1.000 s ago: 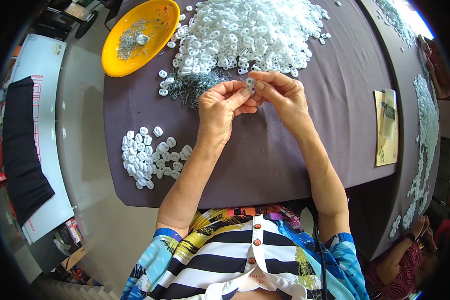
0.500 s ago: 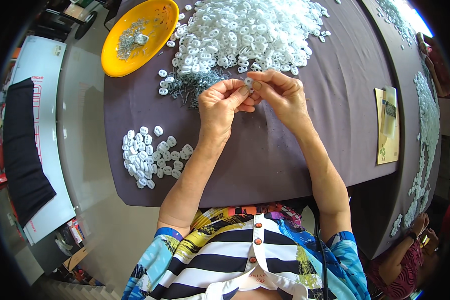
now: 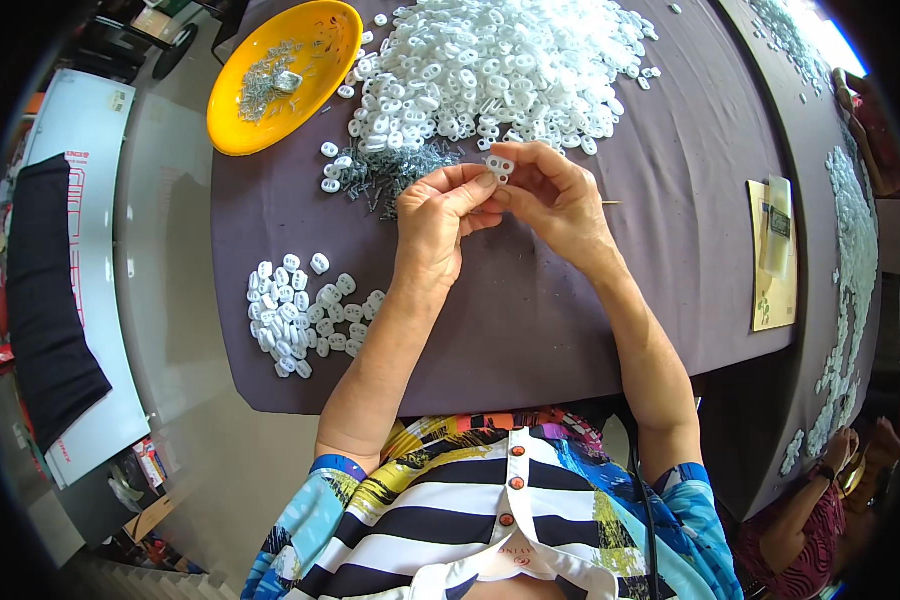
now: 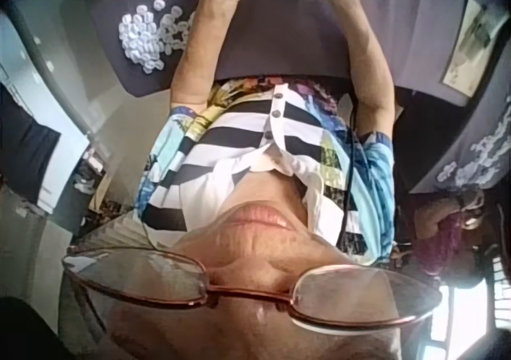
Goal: The person inserts small pins into plastic pieces and joins pairs of plastic pieces together by hand.
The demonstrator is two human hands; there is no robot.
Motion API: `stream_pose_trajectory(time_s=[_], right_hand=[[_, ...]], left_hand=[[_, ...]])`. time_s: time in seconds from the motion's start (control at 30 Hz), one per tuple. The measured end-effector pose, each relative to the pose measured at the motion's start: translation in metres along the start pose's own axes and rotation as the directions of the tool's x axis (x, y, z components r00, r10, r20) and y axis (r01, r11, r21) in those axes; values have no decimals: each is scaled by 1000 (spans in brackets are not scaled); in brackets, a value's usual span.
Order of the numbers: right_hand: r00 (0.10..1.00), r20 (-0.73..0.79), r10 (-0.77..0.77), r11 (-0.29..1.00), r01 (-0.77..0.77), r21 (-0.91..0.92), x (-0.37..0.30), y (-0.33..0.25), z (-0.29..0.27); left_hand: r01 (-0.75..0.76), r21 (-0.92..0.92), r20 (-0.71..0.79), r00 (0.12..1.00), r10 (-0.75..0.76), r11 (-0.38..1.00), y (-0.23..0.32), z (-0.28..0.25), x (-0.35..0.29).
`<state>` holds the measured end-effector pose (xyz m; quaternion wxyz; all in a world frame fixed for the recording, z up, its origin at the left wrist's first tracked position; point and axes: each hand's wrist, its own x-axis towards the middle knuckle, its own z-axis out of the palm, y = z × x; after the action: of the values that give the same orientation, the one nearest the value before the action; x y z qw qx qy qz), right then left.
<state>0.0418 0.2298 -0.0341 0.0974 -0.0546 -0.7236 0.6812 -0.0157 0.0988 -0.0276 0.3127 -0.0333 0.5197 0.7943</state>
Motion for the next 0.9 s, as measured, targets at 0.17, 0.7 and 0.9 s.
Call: stream_pose_trajectory(time_s=[0.17, 0.7, 0.9], right_hand=[[999, 11, -51, 993, 51, -108, -1, -3, -2], [996, -79, 40, 960, -16, 280, 1, -4, 4], [995, -89, -37, 979, 54, 197, 0, -1, 6]], left_hand=[[93, -28, 8, 996, -93, 995, 2, -2, -1], [-73, 41, 31, 997, 72, 996, 0, 3, -4], [-99, -29, -12, 995, 98, 995, -1, 6, -3]])
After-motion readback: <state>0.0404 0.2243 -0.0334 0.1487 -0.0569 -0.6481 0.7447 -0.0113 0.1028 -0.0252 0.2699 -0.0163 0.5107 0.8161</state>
